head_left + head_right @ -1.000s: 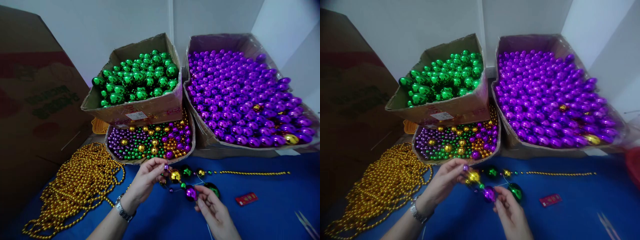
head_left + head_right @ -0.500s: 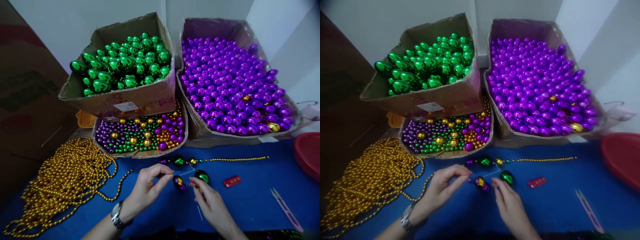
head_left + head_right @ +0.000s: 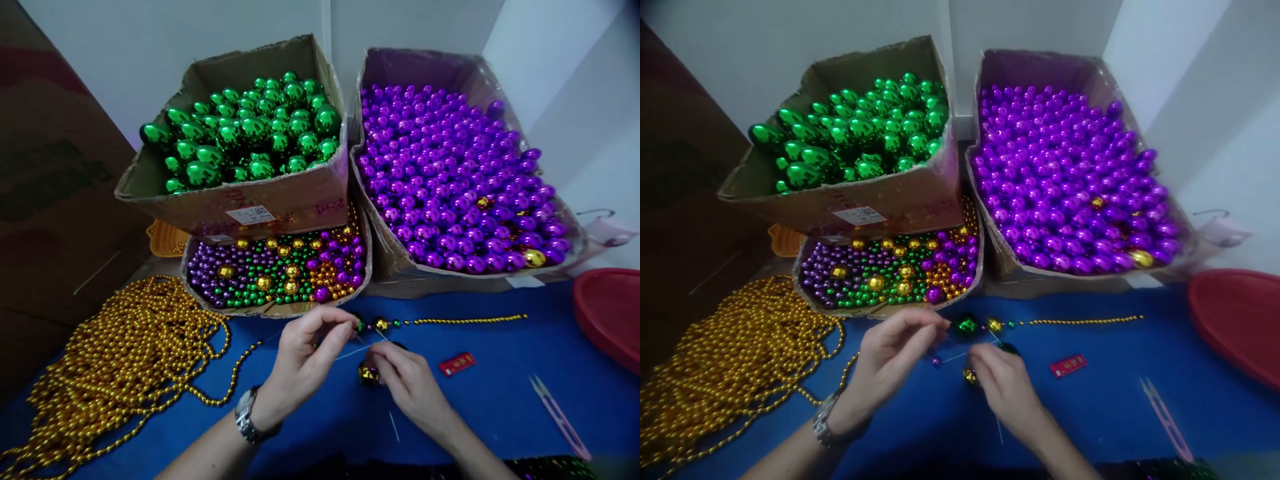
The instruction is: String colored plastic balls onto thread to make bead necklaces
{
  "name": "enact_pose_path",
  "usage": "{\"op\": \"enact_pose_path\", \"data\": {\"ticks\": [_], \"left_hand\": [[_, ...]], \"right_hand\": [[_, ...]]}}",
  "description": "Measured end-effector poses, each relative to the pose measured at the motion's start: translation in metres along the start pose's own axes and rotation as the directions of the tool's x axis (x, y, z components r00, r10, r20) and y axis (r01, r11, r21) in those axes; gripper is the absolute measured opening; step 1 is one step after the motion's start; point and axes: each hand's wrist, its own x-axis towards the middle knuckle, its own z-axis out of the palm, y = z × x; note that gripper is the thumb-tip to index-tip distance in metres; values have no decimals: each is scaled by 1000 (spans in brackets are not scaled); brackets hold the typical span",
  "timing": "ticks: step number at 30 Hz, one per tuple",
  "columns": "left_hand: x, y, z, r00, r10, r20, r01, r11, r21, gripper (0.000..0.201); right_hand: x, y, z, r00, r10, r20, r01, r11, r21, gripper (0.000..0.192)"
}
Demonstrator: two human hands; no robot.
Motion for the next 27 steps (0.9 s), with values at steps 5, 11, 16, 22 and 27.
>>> {"op": "enact_pose_path", "data": {"ticks": [5, 11, 16, 22, 27], "left_hand": [[0, -24, 20, 962, 23, 273, -3, 997, -76, 49], [-4, -48, 58, 822, 84, 563, -45, 996, -82, 25], [-11, -57, 73, 809, 31, 588, 24, 996, -87, 39], [-8, -56, 72, 841, 96, 533, 208, 851, -482, 88], [-8, -50, 69, 856, -104, 507, 304, 894, -328, 33]], "right_hand": [[-1, -31, -29, 998, 63, -7, -62, 994, 91, 22], [-7, -50, -41, 995, 83, -63, -67, 971, 228, 26], [-15, -59, -59, 966, 155, -205, -32, 863, 505, 23], [-13, -66, -56, 993, 118, 0, -116, 978, 172, 26], [-14, -59, -48, 991, 121, -66, -98, 956, 275, 22]]}}
